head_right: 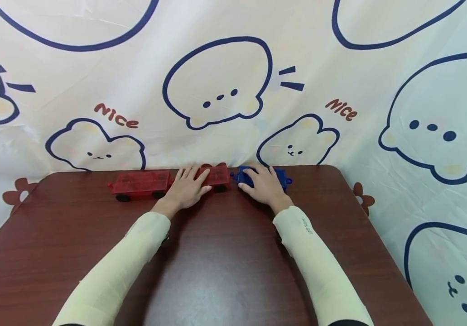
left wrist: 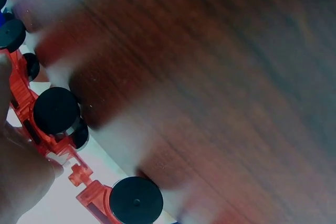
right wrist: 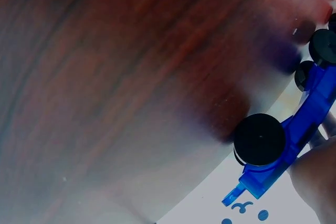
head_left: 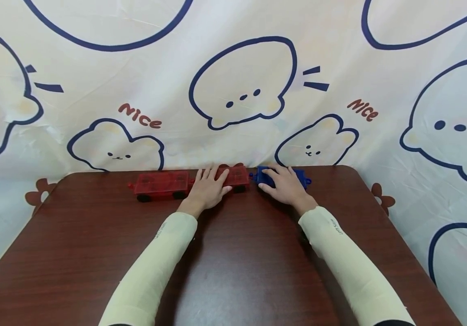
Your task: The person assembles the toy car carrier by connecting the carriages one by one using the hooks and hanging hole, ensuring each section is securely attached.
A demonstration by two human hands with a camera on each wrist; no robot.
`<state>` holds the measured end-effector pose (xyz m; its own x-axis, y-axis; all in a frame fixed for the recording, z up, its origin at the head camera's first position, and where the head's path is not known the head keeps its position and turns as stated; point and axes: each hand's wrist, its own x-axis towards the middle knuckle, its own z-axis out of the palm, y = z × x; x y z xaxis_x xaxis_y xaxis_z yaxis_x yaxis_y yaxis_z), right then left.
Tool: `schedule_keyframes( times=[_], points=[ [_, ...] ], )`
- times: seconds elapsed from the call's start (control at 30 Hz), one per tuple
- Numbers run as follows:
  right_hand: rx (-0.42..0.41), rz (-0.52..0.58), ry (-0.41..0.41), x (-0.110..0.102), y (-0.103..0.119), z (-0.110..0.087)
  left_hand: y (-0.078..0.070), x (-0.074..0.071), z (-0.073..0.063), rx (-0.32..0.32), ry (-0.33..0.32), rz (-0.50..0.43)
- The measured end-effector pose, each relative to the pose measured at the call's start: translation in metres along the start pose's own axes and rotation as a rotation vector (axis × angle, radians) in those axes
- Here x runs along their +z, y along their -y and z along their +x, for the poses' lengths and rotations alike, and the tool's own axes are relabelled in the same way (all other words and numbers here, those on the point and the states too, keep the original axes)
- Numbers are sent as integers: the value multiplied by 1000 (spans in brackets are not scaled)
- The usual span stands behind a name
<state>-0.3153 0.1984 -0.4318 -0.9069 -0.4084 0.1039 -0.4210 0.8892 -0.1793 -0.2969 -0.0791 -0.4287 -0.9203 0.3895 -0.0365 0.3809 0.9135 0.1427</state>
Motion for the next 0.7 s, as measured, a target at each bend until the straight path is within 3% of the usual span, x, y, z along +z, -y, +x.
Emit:
schedule_keyframes(
  times=[0.3,0.7],
  points=[
    [8,-16,24,3,2,-3,1,3,-1,17,-7,-22],
    [7,-22,-8,0,8,-2,-2,-3,-4,20,-69,-19]
  ],
)
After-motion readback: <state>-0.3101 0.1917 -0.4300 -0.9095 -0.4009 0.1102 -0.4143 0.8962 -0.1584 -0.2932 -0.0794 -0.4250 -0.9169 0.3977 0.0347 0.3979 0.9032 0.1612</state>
